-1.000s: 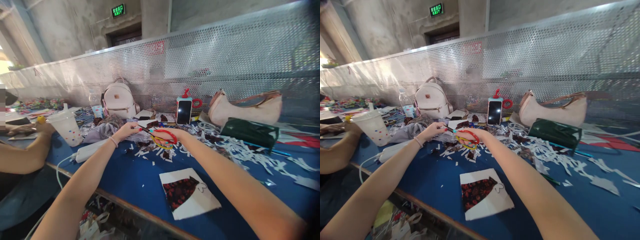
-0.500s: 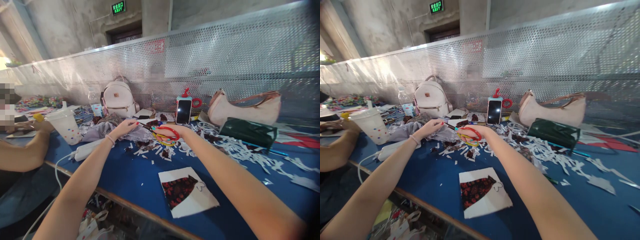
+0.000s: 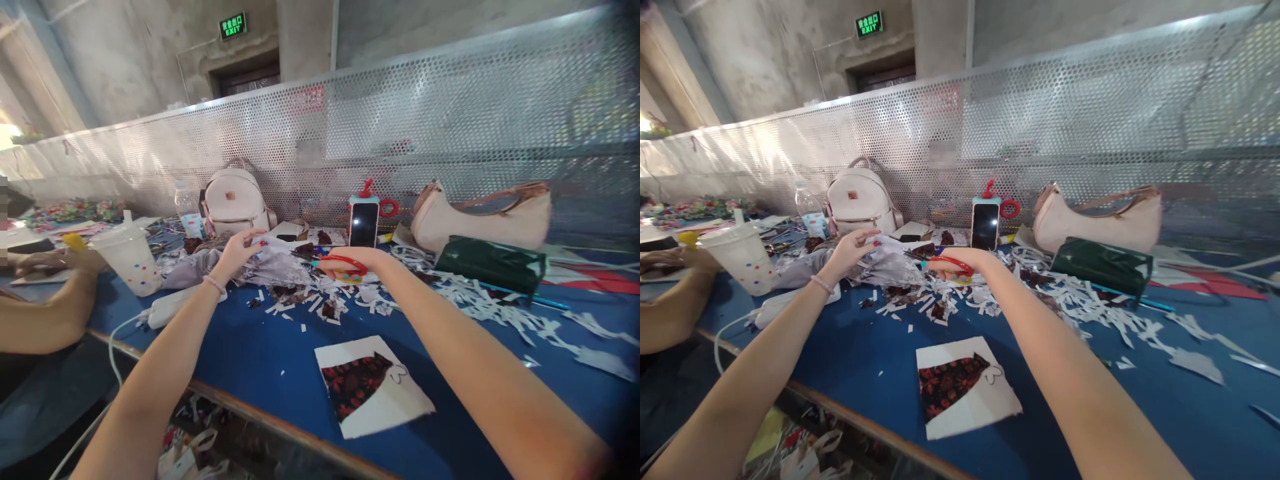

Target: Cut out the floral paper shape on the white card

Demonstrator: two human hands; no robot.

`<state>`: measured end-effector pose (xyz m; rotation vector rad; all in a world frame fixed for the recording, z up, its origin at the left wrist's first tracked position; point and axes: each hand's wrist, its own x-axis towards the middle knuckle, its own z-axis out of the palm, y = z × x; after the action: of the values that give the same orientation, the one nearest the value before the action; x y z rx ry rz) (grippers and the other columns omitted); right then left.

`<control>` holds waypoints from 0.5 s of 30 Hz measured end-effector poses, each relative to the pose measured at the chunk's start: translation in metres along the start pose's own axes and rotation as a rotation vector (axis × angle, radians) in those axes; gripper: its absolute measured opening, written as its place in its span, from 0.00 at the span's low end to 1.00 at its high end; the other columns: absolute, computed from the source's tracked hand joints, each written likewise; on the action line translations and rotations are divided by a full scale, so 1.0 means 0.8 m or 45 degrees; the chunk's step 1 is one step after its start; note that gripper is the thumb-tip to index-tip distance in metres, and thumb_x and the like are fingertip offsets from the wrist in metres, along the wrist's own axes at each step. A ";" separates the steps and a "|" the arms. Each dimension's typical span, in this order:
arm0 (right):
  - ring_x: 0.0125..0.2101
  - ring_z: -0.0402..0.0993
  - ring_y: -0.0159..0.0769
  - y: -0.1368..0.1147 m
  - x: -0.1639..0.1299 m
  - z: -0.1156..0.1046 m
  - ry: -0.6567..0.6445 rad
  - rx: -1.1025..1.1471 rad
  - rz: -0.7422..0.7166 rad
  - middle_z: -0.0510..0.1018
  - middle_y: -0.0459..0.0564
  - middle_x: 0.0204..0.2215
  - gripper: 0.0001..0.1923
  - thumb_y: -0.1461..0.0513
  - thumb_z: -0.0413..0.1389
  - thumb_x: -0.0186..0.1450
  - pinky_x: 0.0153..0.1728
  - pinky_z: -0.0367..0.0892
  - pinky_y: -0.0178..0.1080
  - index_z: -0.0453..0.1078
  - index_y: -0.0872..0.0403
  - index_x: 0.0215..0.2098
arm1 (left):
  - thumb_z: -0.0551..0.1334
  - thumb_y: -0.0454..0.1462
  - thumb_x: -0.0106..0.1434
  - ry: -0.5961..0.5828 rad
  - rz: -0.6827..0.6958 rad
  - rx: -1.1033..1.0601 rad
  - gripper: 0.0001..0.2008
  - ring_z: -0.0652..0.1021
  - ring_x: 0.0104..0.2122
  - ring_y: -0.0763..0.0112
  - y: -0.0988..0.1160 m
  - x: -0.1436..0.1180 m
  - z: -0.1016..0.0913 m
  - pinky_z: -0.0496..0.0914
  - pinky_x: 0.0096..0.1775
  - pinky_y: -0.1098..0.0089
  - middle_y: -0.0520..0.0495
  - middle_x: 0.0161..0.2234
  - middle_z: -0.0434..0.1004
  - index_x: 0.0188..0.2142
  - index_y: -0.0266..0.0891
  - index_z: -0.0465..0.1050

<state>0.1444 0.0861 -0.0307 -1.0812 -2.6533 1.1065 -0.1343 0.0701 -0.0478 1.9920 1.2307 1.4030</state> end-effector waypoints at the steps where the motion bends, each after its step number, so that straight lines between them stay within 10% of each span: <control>1: 0.11 0.57 0.24 0.002 -0.001 -0.001 0.003 0.020 -0.002 0.64 0.44 0.13 0.22 0.50 0.47 0.63 0.12 0.54 0.31 0.64 0.57 0.20 | 0.62 0.36 0.49 0.021 0.012 -0.064 0.21 0.72 0.42 0.65 0.002 -0.001 0.001 0.65 0.43 0.69 0.44 0.40 0.74 0.44 0.34 0.70; 15: 0.13 0.63 0.27 0.001 0.034 0.035 0.098 0.444 -0.032 0.68 0.46 0.15 0.27 0.43 0.43 0.62 0.16 0.62 0.32 0.62 0.57 0.22 | 0.59 0.45 0.54 -0.507 -0.216 -0.399 0.15 0.66 0.13 0.78 0.033 -0.018 -0.004 0.70 0.32 0.66 0.55 0.15 0.65 0.31 0.33 0.73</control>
<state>0.1155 0.0872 -0.0576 -0.9944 -2.2917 1.4220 -0.1278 0.0439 -0.0345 1.7892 0.9134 0.9853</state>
